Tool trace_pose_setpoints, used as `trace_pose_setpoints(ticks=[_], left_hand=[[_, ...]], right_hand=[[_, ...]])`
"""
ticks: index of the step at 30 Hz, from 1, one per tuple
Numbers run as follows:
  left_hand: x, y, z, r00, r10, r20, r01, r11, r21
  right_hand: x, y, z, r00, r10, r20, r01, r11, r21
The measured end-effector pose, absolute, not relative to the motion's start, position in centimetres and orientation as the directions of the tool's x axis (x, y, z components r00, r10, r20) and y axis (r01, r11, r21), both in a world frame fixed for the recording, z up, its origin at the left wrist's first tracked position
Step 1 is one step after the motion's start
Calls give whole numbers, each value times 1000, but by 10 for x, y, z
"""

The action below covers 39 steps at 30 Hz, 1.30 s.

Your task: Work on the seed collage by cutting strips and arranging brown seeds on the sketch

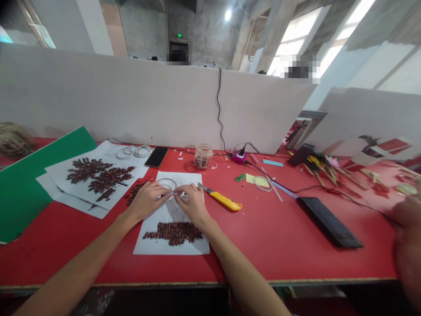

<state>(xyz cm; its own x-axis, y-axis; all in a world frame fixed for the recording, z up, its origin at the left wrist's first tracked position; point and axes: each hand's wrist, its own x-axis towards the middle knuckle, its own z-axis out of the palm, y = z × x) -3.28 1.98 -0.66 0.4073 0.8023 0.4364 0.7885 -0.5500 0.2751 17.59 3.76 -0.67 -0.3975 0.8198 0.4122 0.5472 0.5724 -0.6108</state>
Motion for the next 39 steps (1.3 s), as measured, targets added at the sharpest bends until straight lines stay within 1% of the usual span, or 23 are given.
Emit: trace_pose_setpoints(ticks=[5,11,18,24,28,32,34,37,39], left_hand=[[-39,25,-10,407,823,397,807,-528,266],[-49,30,-12,386,850,358,834,-488,257],[-56,34,-11,393,856,336,790,-501,354],[-52,32,-7,401,844,355,748,-526,404],[-50,31,-6,418,834,361,738,-543,400],[-50,30,-5,413,829,377,736,-548,398],[-50,30,-5,420,817,394,743,-560,367],[-49,28,-3,453,790,413,759,-585,287],[-47,26,-2,487,764,423,755,-612,237]], right_hand=[[188,44,-2,-369,844,390,570,537,-622],[208,54,4,-320,873,368,538,487,-688],[222,65,2,-303,902,307,407,414,-814],[222,71,-8,-229,931,285,395,356,-847],[222,69,-9,-177,937,300,454,348,-820],[222,66,-5,-159,927,340,533,370,-761],[220,63,-2,-160,916,368,578,389,-717],[212,56,3,-174,893,415,633,424,-648],[204,49,6,-237,859,454,642,489,-591]])
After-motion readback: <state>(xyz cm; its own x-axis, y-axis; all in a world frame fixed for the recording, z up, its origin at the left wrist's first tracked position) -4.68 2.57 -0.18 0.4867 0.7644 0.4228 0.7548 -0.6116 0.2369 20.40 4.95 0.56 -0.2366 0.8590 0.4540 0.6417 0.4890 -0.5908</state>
